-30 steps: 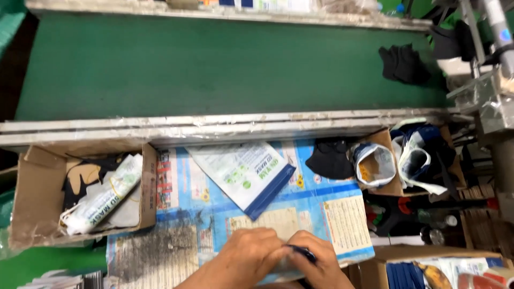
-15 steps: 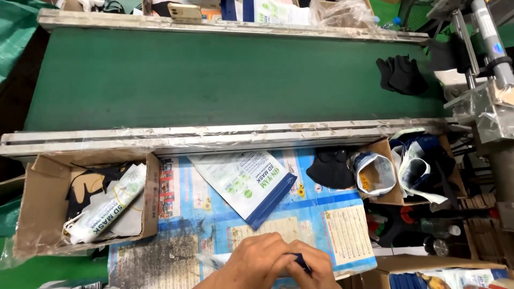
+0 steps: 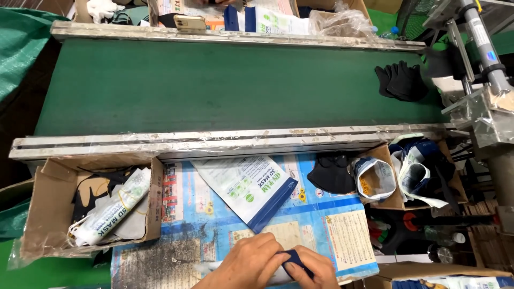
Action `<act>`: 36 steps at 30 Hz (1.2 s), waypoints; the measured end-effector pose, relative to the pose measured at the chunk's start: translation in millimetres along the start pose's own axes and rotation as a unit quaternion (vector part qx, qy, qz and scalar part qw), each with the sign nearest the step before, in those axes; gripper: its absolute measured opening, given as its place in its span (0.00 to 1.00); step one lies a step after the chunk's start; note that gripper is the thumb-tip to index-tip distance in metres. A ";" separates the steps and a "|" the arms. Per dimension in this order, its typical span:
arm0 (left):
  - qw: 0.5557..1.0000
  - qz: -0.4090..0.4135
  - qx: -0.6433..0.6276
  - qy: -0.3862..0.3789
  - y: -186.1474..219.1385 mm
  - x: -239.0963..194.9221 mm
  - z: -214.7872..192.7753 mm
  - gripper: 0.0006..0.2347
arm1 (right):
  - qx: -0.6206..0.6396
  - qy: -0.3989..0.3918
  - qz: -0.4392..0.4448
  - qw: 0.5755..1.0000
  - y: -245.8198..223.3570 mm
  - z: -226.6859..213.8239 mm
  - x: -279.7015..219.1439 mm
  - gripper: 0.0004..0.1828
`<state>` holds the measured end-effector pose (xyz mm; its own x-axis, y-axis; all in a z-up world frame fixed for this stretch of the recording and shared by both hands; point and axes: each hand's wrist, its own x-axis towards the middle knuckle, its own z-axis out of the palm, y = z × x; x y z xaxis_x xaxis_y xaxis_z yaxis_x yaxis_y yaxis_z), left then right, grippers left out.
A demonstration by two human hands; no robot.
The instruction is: Packing face masks into plastic protective sleeves on a production line.
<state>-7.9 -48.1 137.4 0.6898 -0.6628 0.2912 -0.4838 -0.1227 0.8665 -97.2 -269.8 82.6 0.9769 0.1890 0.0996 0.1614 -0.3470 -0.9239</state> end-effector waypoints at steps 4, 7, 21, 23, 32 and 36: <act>0.999 0.029 0.016 0.022 4.7 2.0 -7.2 0.07 | -0.007 0.025 0.007 1.000 1.0 -6.0 -0.3 0.09; 0.997 0.067 -0.003 0.033 10.0 2.3 -21.7 0.05 | 0.019 -0.021 0.019 0.999 13.2 -13.1 -3.0 0.08; 0.983 -0.131 -0.036 0.124 -6.4 14.0 -35.0 0.06 | 0.123 0.021 0.156 0.980 39.9 -30.7 -39.0 0.11; 0.985 -0.110 -0.025 0.131 -15.4 17.5 -32.5 0.07 | 0.156 0.048 0.175 0.971 74.5 -35.2 -51.2 0.11; 0.805 -0.199 -0.154 0.537 -69.4 39.8 -122.6 0.12 | 0.191 0.133 0.158 0.960 102.1 -44.1 -27.2 0.12; 0.702 -0.047 -0.380 0.600 -73.6 40.3 -135.4 0.06 | 0.083 0.093 0.228 0.966 108.5 -43.1 -17.8 0.07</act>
<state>128.5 34.3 140.3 0.8770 0.4784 -0.0446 -0.2939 0.6076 0.7379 -91.0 -350.3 -3.5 0.9516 -0.1215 -0.2821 -0.3019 -0.1999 -0.9321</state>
